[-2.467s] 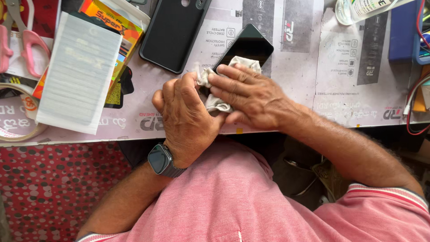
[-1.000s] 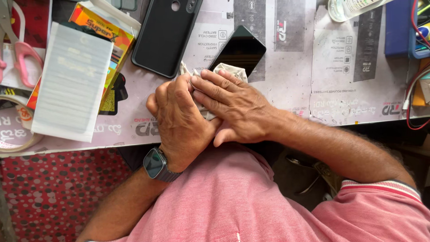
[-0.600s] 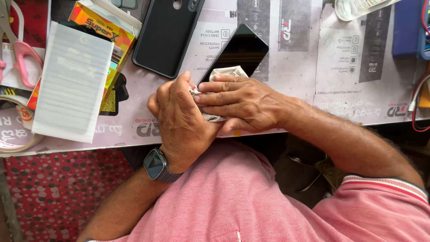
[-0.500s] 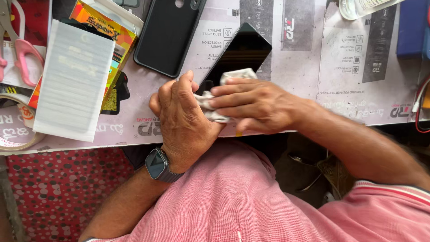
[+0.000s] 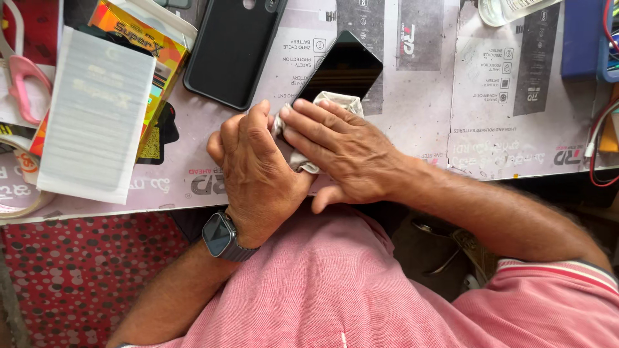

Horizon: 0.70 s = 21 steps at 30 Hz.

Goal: The person removes a protective film from a smartphone screen, then cleans the screen and back with a spray bottle and a cloth. The person wipes the screen repeatedly, applies more spray, and continues wiping until the surface is clear. Finally, the person places a screen protector on the phone and smooths it down.

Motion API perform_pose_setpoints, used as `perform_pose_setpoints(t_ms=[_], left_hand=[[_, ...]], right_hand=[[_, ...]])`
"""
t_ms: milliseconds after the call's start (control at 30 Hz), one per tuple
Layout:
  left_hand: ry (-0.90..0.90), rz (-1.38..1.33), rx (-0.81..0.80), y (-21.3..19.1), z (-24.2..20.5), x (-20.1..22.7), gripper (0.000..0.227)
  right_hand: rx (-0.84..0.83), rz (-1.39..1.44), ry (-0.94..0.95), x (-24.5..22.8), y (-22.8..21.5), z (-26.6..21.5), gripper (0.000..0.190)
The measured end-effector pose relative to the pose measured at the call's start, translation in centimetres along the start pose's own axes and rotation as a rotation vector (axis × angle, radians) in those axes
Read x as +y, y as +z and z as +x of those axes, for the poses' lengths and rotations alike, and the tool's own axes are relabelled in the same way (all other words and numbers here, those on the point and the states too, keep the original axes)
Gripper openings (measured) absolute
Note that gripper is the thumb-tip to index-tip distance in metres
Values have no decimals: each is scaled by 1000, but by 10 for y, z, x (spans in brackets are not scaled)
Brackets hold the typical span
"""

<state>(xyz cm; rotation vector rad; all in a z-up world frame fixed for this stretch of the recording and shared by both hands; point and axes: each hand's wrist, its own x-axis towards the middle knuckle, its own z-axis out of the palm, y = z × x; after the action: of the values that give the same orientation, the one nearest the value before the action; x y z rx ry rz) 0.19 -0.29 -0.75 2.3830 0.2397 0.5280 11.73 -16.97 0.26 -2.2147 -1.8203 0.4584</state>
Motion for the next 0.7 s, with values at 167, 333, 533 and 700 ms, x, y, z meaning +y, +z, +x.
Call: perform_pose_setpoints(t_ms=[167,333,533,700], left_hand=[[-17,-29,-21,-3,0,0,92],[-19,-17,-31,-4,2,1,101],[-17,-44,-63,-8,3,2,101],[2,-43,-20,-6,1,0,98]], right_hand=[[7,-78,81,-2,-1,10,123],[-40,-205,188,27,6,15,120],[34,-355,296,71,0,13,106],[50,165,147,7,19,9,112]])
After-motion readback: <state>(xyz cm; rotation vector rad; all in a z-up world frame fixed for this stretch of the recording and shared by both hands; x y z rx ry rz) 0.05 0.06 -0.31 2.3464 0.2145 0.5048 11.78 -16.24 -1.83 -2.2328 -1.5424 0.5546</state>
